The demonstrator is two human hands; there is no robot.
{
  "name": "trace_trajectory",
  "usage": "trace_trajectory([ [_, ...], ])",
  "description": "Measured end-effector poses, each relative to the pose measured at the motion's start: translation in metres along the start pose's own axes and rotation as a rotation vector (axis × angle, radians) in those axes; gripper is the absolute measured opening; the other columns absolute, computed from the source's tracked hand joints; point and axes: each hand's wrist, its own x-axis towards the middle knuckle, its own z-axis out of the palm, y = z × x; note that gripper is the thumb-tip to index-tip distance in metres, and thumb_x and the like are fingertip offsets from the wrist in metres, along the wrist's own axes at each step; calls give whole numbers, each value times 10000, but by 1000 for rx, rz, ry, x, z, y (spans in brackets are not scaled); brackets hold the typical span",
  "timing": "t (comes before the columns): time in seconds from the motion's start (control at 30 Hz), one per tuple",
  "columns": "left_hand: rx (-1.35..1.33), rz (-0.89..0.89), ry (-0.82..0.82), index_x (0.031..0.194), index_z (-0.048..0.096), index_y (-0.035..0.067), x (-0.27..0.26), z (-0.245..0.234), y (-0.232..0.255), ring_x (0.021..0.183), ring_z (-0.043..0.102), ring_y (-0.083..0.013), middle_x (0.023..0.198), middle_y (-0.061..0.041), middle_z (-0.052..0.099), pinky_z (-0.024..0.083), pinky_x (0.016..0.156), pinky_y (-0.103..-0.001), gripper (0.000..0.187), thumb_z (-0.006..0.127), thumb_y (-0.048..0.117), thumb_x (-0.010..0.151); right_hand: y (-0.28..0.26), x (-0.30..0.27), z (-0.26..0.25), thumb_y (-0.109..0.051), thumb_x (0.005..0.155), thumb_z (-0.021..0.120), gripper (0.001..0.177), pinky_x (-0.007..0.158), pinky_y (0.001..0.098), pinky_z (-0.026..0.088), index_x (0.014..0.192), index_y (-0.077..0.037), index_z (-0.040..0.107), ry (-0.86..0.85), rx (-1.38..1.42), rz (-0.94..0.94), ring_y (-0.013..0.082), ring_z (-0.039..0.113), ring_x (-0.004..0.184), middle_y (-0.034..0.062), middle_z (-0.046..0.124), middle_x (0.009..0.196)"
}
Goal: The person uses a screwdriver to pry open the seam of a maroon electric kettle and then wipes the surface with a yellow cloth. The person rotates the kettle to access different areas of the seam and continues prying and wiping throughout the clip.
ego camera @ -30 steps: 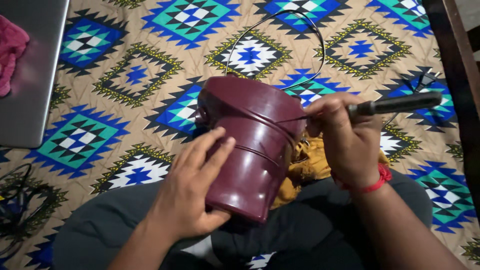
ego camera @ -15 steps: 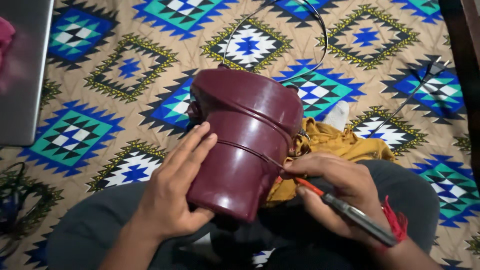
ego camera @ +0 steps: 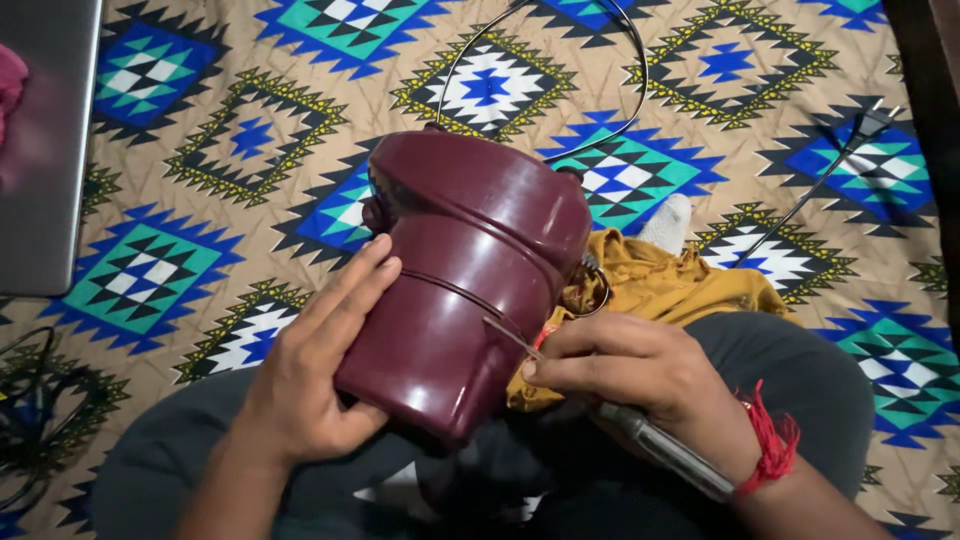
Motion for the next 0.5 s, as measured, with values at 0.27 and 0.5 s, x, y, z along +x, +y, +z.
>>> trace_trajectory([
  [0.27,-52,-52,-10,1511,455,1,1,-3,-4,1482,488,-385,1619,-245,432,419,1183,-419,894,729,220,688,3,1,1,-110,860,777,191,811,317,606,1043,-82,730,65,-33,-21,226,763,943,83,742,1028],
  [0.5,-39,-24,-4,1510,449,-12,5,-1,-3,1480,496,-395,1609,-261,437,425,1187,-418,853,724,241,744,12,2,4,-42,837,703,281,886,341,624,1117,-34,725,93,31,-38,241,793,952,96,771,1014],
])
